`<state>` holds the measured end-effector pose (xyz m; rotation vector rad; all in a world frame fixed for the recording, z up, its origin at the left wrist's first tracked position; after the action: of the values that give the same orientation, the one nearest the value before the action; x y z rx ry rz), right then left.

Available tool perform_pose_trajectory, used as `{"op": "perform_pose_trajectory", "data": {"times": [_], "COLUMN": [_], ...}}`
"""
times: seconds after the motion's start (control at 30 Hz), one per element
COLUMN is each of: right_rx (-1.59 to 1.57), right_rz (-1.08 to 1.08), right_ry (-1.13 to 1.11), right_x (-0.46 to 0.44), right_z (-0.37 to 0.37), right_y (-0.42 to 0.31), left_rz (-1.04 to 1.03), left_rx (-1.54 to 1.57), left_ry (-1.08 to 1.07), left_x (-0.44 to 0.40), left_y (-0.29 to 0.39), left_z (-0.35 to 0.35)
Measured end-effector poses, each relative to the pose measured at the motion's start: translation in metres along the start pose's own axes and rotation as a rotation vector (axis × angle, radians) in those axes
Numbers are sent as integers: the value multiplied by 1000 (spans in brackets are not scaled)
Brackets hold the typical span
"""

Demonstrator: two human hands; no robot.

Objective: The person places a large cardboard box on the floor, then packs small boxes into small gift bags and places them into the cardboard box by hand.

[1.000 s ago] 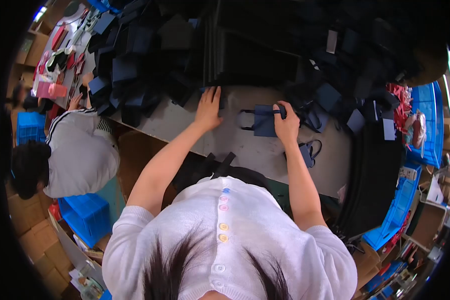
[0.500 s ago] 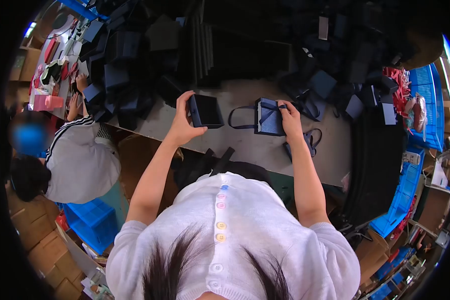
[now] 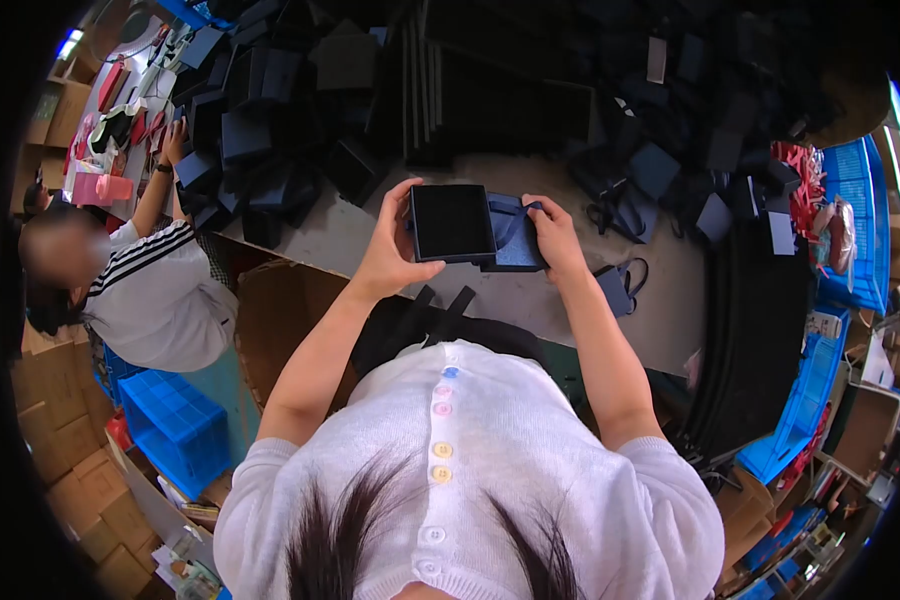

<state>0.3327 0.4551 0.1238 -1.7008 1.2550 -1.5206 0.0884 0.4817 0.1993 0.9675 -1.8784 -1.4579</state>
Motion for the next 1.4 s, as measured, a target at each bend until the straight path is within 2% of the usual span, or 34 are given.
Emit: {"op": "perform_pose_trajectory", "data": {"times": [0.07, 0.13, 0.23, 0.27, 0.3, 0.37, 0.43, 0.47, 0.5, 0.57, 0.63, 0.7, 0.73, 0.77, 0.8, 0.83, 0.9, 0.97, 1.0, 1.07, 1.1, 1.2, 1.27, 1.3, 1.37, 1.4], "right_rx": [-37, -69, 91, 69, 46, 262, 324, 228, 474, 223, 711, 1261, 1454, 1553, 1531, 1462, 1470, 1162, 1086, 1029, 990, 1187, 870, 871, 505, 594], "right_rz": [-16, -34, -26, -47, -67, 14, 51, 44, 184, -41, 271, 77, -29, -195, -307, -472, -187, 249, 402, 520, 662, 787, 752, 746, 365, 500], "right_ry": [45, 86, 44, -3, -45, -119, -37, -98, -136, -472, -404, 278, 486, 527, 465, 372, 271, 82, -100, -428, -565, -675, -601, -607, -379, -351], "right_x": [3, 2, 5, 6, 6, 14, 29, 27, 39, 60, 72, 74, 78, 86, 87, 87, 88, 86, 85, 82, 81, 77, 71, 64, 46, 47], "right_z": [-3, -5, -9, -15, -22, -45, -65, -61, -71, -76, -48, 11, 43, 62, 94, 101, 83, 37, 7, -43, -62, -83, -74, -74, -68, -77], "right_y": [-5, -8, -9, -10, -9, -1, 19, 52, 57, 32, 16, 5, 10, 14, 38, 41, 27, 1, -18, -40, -47, -62, -75, -72, -56, -58], "left_rz": [21, 126, 211, 214, 129, 36, 66, 10, -48, 21, 121, 320, 441, 567, 652, 657, 385, 582, 516, 488, 444, 525, 456, 457, 101, 101], "left_rx": [-26, -160, -225, -226, -237, -247, -437, -551, -560, -593, -694, -794, -937, -1078, -1391, -1402, -1057, -113, 122, 594, 806, 903, 513, 519, -386, -368], "left_ry": [-5, -45, -118, -121, -141, -179, -220, -206, -135, -122, -77, 57, 113, 178, 238, 270, 223, 176, 56, -137, -275, -180, -35, -30, 47, 15], "left_x": [-1, 1, 3, 3, 4, 14, 16, 15, 17, 34, 64, 106, 132, 156, 168, 169, 159, 119, 100, 64, 49, 39, 36, 34, 30, 29], "left_y": [2, -1, -4, -9, -19, -41, -34, -18, -12, 4, 14, 20, 21, 20, 22, 14, -3, -21, -34, -54, -68, -73, -51, -44, -26, -34], "left_z": [2, 6, 5, 2, -3, -14, -12, -15, -18, -14, 17, 62, 81, 92, 96, 103, 105, 60, 38, -3, -15, -14, -11, -14, -15, -13]}}
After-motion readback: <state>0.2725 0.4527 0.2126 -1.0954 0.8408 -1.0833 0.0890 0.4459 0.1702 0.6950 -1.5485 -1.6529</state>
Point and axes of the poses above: each hand's wrist, its own x-axis away from the middle knuckle, its own z-axis out of the back of the hand, y = z × x, the point moved 2 cm from there along -x, towards the middle knuckle, and after that the axes turned 7 degrees about -y, right-handed, at the moved point
